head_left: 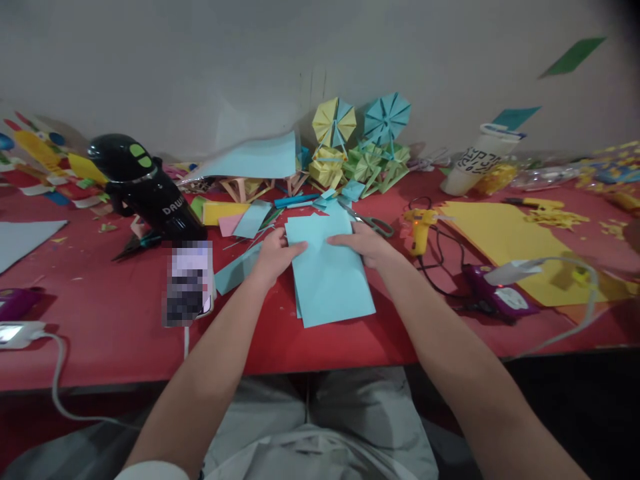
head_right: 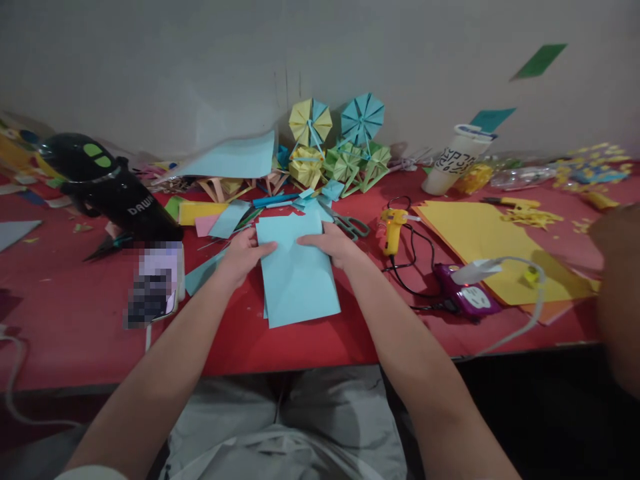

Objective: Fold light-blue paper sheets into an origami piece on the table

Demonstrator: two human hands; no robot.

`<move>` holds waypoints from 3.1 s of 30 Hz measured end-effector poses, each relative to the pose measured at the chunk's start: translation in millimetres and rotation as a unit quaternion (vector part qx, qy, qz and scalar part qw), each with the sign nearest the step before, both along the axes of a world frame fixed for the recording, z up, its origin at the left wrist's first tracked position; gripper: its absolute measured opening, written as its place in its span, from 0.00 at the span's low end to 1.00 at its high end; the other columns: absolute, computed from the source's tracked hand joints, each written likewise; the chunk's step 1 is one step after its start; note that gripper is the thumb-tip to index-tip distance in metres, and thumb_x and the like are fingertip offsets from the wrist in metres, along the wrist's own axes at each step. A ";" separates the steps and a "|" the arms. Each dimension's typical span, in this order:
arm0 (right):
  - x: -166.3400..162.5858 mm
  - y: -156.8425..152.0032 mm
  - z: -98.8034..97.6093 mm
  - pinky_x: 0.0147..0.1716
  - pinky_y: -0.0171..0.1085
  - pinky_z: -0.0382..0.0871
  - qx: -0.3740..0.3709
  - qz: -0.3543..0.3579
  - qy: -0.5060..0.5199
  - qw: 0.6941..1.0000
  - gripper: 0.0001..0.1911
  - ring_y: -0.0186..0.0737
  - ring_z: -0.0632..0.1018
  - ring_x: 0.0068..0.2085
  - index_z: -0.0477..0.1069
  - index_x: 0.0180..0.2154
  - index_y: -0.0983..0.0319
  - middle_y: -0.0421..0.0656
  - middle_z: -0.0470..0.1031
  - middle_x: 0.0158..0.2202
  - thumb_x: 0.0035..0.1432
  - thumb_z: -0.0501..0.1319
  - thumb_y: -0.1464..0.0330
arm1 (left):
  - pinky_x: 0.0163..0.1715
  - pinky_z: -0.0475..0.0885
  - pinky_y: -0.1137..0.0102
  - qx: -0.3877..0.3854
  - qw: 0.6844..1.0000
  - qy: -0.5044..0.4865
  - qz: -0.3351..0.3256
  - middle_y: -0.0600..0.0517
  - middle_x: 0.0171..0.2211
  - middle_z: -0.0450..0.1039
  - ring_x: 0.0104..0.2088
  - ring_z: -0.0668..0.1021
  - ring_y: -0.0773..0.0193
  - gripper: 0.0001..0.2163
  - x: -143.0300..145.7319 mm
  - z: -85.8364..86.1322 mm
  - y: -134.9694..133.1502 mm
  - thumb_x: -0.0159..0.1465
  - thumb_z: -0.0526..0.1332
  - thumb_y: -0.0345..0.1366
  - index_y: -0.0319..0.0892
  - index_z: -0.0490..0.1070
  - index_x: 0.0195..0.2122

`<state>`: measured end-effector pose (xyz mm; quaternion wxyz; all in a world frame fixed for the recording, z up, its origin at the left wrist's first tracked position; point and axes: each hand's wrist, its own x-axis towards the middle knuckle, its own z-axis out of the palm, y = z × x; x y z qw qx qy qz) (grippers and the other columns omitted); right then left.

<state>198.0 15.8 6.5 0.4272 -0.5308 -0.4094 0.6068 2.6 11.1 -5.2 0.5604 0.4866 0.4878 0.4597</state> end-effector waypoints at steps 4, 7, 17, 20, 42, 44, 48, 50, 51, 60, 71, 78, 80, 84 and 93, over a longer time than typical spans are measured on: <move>3.7 -1.0 3.1 0.48 0.54 0.76 -0.013 0.055 -0.005 0.998 0.19 0.48 0.81 0.39 0.76 0.36 0.62 0.48 0.82 0.38 0.38 0.74 0.73 | 0.38 0.74 0.62 0.034 0.999 0.014 0.033 0.48 0.33 0.79 0.33 0.79 0.58 0.13 -2.1 -1.5 0.7 0.51 0.70 0.37 0.42 0.73 0.36; 6.4 -0.4 5.4 0.49 0.52 0.75 -0.003 0.054 0.008 0.999 0.19 0.46 0.81 0.38 0.74 0.35 0.62 0.47 0.82 0.37 0.37 0.74 0.73 | 0.38 0.74 0.63 0.049 0.998 0.022 0.016 0.48 0.34 0.79 0.34 0.79 0.59 0.13 -3.9 -5.9 1.9 0.50 0.70 0.38 0.42 0.74 0.35; 6.4 2.6 -1.1 0.46 0.50 0.75 0.060 0.018 -0.018 0.998 0.31 0.40 0.79 0.35 0.70 0.43 0.60 0.39 0.78 0.32 0.33 0.75 0.73 | 0.36 0.72 0.67 0.085 0.995 0.023 0.052 0.50 0.30 0.77 0.32 0.78 0.62 0.10 -6.2 -9.1 6.0 0.53 0.68 0.39 0.41 0.75 0.34; 4.8 -0.2 2.7 0.45 0.49 0.75 0.081 0.009 -0.021 0.996 0.31 0.39 0.78 0.34 0.70 0.43 0.60 0.38 0.77 0.32 0.33 0.75 0.72 | 0.37 0.71 0.67 0.084 0.995 0.001 0.048 0.51 0.28 0.77 0.31 0.77 0.62 0.11 -7.7 -8.9 6.7 0.53 0.69 0.41 0.41 0.75 0.33; 6.8 -19.9 35.6 0.41 0.46 0.78 0.137 0.021 -0.041 0.990 0.27 0.48 0.81 0.43 0.71 0.43 0.58 0.45 0.80 0.43 0.39 0.75 0.66 | 0.26 0.67 0.71 0.114 0.991 0.003 0.077 0.55 0.21 0.71 0.24 0.71 0.67 0.14 -10.2 16.0 -12.1 0.54 0.69 0.48 0.42 0.74 0.28; 7.3 -20.5 37.2 0.40 0.46 0.78 0.138 0.024 -0.046 0.989 0.27 0.49 0.81 0.43 0.71 0.44 0.58 0.45 0.80 0.43 0.40 0.75 0.66 | 0.26 0.67 0.71 0.111 0.992 -0.009 0.065 0.54 0.22 0.72 0.24 0.71 0.68 0.13 -10.0 18.8 -14.2 0.54 0.69 0.47 0.41 0.75 0.28; 8.5 -21.1 37.9 0.38 0.45 0.78 0.148 0.025 -0.056 0.987 0.27 0.50 0.81 0.42 0.72 0.43 0.58 0.45 0.80 0.43 0.40 0.75 0.64 | 0.26 0.67 0.72 0.115 0.991 -0.016 0.069 0.54 0.22 0.72 0.23 0.71 0.68 0.13 -8.8 23.5 -17.3 0.54 0.69 0.46 0.41 0.75 0.28; 8.9 -21.6 38.3 0.39 0.45 0.78 0.151 0.024 -0.057 0.987 0.27 0.50 0.81 0.43 0.72 0.43 0.59 0.45 0.80 0.43 0.40 0.75 0.63 | 0.26 0.68 0.72 0.115 0.991 -0.018 0.069 0.54 0.22 0.72 0.24 0.71 0.68 0.13 -8.3 24.6 -17.5 0.54 0.69 0.46 0.40 0.76 0.29; 8.9 -22.0 38.6 0.39 0.46 0.78 0.151 0.025 -0.055 0.987 0.27 0.50 0.81 0.43 0.72 0.43 0.59 0.46 0.81 0.43 0.39 0.75 0.62 | 0.27 0.68 0.71 0.113 0.991 -0.020 0.066 0.54 0.22 0.72 0.24 0.72 0.68 0.14 -8.2 24.8 -17.3 0.54 0.69 0.46 0.40 0.76 0.30; 10.7 -22.6 38.7 0.40 0.47 0.78 0.154 0.033 -0.046 0.986 0.28 0.50 0.81 0.43 0.72 0.44 0.60 0.46 0.80 0.43 0.40 0.75 0.61 | 0.24 0.65 0.73 0.125 0.990 0.000 0.065 0.55 0.20 0.70 0.22 0.68 0.70 0.13 -9.2 25.3 -16.4 0.55 0.68 0.47 0.41 0.76 0.29; 11.0 -21.1 36.9 0.38 0.44 0.76 0.145 0.032 -0.031 0.988 0.27 0.47 0.80 0.41 0.72 0.44 0.59 0.46 0.80 0.43 0.40 0.75 0.62 | 0.23 0.62 0.74 0.152 0.984 0.046 0.075 0.56 0.20 0.69 0.22 0.66 0.72 0.14 -9.5 25.0 -15.5 0.57 0.67 0.47 0.40 0.76 0.29; 18.9 2.4 12.5 0.25 0.32 0.66 0.095 -0.038 0.014 0.995 0.18 0.31 0.71 0.25 0.72 0.26 0.62 0.39 0.72 0.24 0.40 0.74 0.58 | 0.21 0.59 0.73 0.222 0.956 0.166 0.099 0.58 0.16 0.66 0.18 0.63 0.72 0.11 -10.7 18.7 -2.4 0.59 0.65 0.43 0.40 0.73 0.28; 21.0 7.8 5.4 0.23 0.32 0.63 0.098 -0.043 0.007 0.994 0.18 0.30 0.69 0.23 0.72 0.25 0.63 0.38 0.70 0.22 0.40 0.74 0.57 | 0.21 0.59 0.73 0.234 0.949 0.184 0.101 0.57 0.17 0.68 0.19 0.65 0.71 0.10 -11.4 14.8 2.1 0.59 0.64 0.42 0.40 0.73 0.29; 21.9 12.6 -3.0 0.21 0.32 0.61 0.121 -0.059 -0.003 0.991 0.20 0.28 0.66 0.21 0.69 0.21 0.62 0.36 0.65 0.19 0.41 0.73 0.55 | 0.21 0.58 0.73 0.239 0.947 0.192 0.100 0.57 0.17 0.68 0.19 0.65 0.71 0.09 -12.3 8.5 8.8 0.59 0.64 0.42 0.40 0.73 0.29; 18.0 15.5 -6.5 0.22 0.32 0.62 0.195 -0.120 -0.011 0.973 0.12 0.28 0.67 0.22 0.72 0.21 0.63 0.37 0.68 0.20 0.41 0.71 0.62 | 0.19 0.58 0.73 0.220 0.958 0.160 0.085 0.56 0.18 0.70 0.18 0.65 0.71 0.08 -12.0 5.2 13.9 0.57 0.64 0.40 0.40 0.73 0.28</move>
